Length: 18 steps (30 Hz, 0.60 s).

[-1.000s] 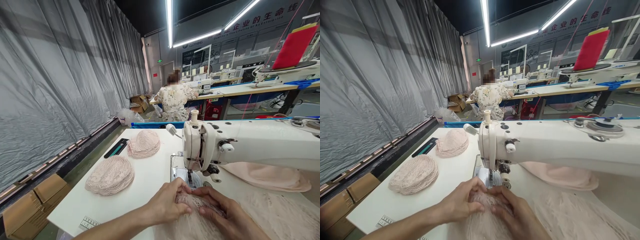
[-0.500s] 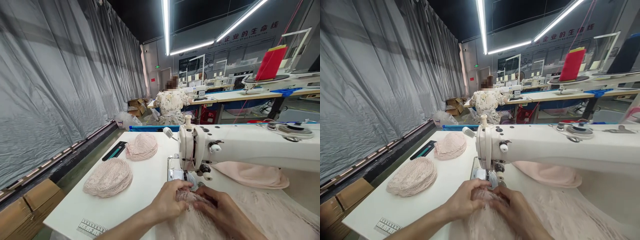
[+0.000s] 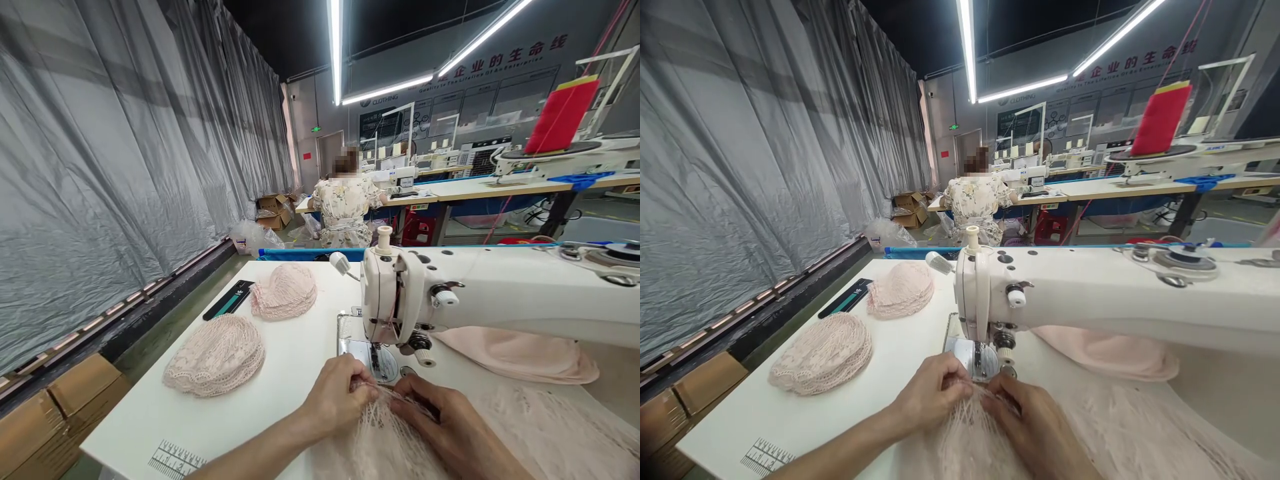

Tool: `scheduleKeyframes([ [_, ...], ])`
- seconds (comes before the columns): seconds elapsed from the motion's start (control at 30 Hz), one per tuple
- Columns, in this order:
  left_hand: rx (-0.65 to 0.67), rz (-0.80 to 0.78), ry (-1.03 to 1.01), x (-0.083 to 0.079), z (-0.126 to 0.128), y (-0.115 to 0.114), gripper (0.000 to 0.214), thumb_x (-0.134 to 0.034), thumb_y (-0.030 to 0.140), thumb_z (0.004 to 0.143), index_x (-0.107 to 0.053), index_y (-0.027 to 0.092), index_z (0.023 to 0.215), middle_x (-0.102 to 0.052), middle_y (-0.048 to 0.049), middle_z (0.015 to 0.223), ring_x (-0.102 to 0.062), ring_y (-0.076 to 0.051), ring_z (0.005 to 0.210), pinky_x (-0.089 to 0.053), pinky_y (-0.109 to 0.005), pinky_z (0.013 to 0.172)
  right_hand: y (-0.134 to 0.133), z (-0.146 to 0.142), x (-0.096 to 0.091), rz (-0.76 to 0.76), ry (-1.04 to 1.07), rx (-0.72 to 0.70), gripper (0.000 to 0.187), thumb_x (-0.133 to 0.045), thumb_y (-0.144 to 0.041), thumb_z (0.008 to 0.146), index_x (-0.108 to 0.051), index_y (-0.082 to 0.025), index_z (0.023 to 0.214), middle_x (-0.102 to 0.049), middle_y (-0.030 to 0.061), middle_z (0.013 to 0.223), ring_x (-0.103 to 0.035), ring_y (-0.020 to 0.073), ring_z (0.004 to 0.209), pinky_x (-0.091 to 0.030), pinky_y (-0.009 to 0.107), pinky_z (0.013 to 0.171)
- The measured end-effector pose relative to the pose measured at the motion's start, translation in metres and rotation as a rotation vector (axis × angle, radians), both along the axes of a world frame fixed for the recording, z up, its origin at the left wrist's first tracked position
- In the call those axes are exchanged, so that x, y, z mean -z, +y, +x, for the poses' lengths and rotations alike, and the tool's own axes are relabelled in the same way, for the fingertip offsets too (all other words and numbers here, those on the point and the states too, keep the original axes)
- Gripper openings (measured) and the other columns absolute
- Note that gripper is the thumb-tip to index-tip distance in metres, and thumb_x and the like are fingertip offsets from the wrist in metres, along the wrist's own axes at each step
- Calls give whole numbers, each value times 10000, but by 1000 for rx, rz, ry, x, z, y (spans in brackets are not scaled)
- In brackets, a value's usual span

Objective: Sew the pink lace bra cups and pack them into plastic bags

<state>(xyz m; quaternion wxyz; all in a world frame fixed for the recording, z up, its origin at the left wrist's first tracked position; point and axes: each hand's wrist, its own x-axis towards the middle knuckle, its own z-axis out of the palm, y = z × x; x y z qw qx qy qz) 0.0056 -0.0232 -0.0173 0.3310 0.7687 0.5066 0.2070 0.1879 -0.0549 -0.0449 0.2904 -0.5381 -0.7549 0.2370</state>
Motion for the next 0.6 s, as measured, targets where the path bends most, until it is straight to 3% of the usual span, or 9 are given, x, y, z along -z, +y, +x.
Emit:
scheduleKeyframes([
  [0.17,24,49,62,1,0,1,209,-558,87,707,-644,163,881,-573,16,769,-510,-134,718,-416,-237,680,-3,4,2,244,-123,22,201,-445,-366,883,-602,-261,951,-669,31,929,-619,210,778,-445,322,676],
  [0.23,47,75,94,1,2,3,217,-556,86,709,-634,174,892,-558,26,746,-508,-136,716,-420,-248,700,-5,3,1,448,-199,-55,185,-432,-293,899,-597,-265,978,-655,38,999,-602,206,855,-417,333,733],
  [0.33,86,126,141,1,5,12,219,-562,84,717,-613,183,905,-556,24,770,-517,-148,782,-419,-261,747,-7,0,-1,683,-335,-219,171,-414,-231,922,-583,-240,898,-668,16,897,-596,161,793,-379,298,696],
  [0.43,103,186,188,1,5,18,232,-525,49,740,-590,176,923,-561,-2,859,-517,-162,833,-415,-276,758,-7,-2,-5,716,-412,-220,223,-383,-247,937,-570,-222,817,-668,13,826,-590,151,705,-357,305,668],
  [0.6,136,355,250,-5,2,8,259,-437,29,815,-555,168,999,-528,-49,1044,-488,-194,937,-380,-336,825,-4,1,-14,747,-493,-197,184,-414,-279,923,-584,-230,873,-673,22,895,-601,157,725,-348,312,676],
])
